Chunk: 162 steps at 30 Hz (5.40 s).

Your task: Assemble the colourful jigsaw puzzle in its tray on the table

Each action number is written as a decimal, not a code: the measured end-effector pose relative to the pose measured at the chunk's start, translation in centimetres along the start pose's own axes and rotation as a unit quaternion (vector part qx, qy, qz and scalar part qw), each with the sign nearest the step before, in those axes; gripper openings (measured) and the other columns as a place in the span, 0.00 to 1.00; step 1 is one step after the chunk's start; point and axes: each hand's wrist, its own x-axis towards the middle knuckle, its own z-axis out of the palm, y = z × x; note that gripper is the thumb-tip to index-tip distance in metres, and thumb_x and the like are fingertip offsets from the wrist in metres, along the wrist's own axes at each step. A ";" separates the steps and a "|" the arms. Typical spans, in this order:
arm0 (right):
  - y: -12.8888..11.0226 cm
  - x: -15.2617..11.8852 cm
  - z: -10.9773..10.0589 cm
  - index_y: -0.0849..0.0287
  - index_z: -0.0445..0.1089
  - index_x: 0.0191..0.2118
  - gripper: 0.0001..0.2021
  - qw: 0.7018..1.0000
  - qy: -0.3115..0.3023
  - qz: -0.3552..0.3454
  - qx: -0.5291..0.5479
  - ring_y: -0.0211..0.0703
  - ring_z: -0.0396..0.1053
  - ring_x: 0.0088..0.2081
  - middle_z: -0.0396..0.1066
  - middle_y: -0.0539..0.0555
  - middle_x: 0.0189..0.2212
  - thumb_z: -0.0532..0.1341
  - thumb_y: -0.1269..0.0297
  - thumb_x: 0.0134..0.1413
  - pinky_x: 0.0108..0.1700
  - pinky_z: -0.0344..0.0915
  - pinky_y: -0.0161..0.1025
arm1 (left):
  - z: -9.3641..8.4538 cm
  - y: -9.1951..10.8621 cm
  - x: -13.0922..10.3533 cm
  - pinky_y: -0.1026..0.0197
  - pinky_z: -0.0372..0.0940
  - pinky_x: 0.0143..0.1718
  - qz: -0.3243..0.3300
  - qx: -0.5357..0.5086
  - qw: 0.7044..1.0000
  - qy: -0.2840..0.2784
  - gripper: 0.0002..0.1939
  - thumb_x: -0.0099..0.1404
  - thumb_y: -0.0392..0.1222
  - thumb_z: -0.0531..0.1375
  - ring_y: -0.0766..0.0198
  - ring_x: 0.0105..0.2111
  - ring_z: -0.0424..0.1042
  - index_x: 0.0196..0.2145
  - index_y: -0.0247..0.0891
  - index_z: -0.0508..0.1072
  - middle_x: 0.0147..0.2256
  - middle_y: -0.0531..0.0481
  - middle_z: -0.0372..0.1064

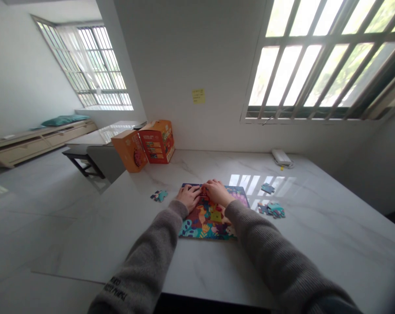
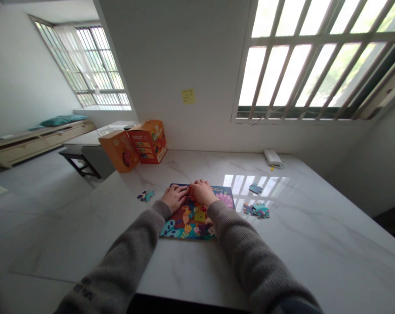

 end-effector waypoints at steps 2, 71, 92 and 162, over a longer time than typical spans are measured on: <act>0.0 0.1 0.0 0.56 0.73 0.48 0.12 1.000 -0.001 -0.012 0.005 0.50 0.66 0.48 0.72 0.60 0.46 0.55 0.70 0.64 0.49 0.59 0.42 | 0.0 0.0 0.0 0.46 0.56 0.53 0.002 0.001 1.000 -0.002 0.17 0.70 0.45 0.55 0.48 0.53 0.58 0.54 0.52 0.74 0.59 0.52 0.67; 20.8 -14.9 -2.4 0.62 0.72 0.47 0.18 0.931 0.181 0.299 0.108 0.44 0.68 0.35 0.68 0.57 0.38 0.61 0.63 0.49 0.44 0.66 0.41 | 0.0 -0.2 0.3 0.46 0.61 0.55 -0.003 -0.008 1.000 0.022 0.18 0.68 0.42 0.55 0.50 0.51 0.62 0.54 0.42 0.74 0.56 0.46 0.69; -1.7 -8.7 -2.8 0.53 0.62 0.29 0.17 0.814 0.218 0.156 0.516 0.40 0.68 0.25 0.68 0.47 0.23 0.66 0.48 0.51 0.27 0.66 0.36 | -2.4 8.0 0.3 0.63 0.69 0.34 -0.109 -0.615 0.779 0.045 0.22 0.55 0.50 0.67 0.63 0.30 0.74 0.43 0.37 0.70 0.28 0.53 0.73; 5.9 -3.2 0.1 0.57 0.76 0.49 0.14 0.995 0.071 -0.034 0.057 0.48 0.65 0.48 0.72 0.59 0.46 0.58 0.72 0.61 0.53 0.65 0.43 | -0.4 5.6 1.6 0.36 0.50 0.58 -0.053 0.048 0.996 -0.052 0.21 0.72 0.50 0.48 0.49 0.59 0.57 0.59 0.47 0.67 0.61 0.46 0.63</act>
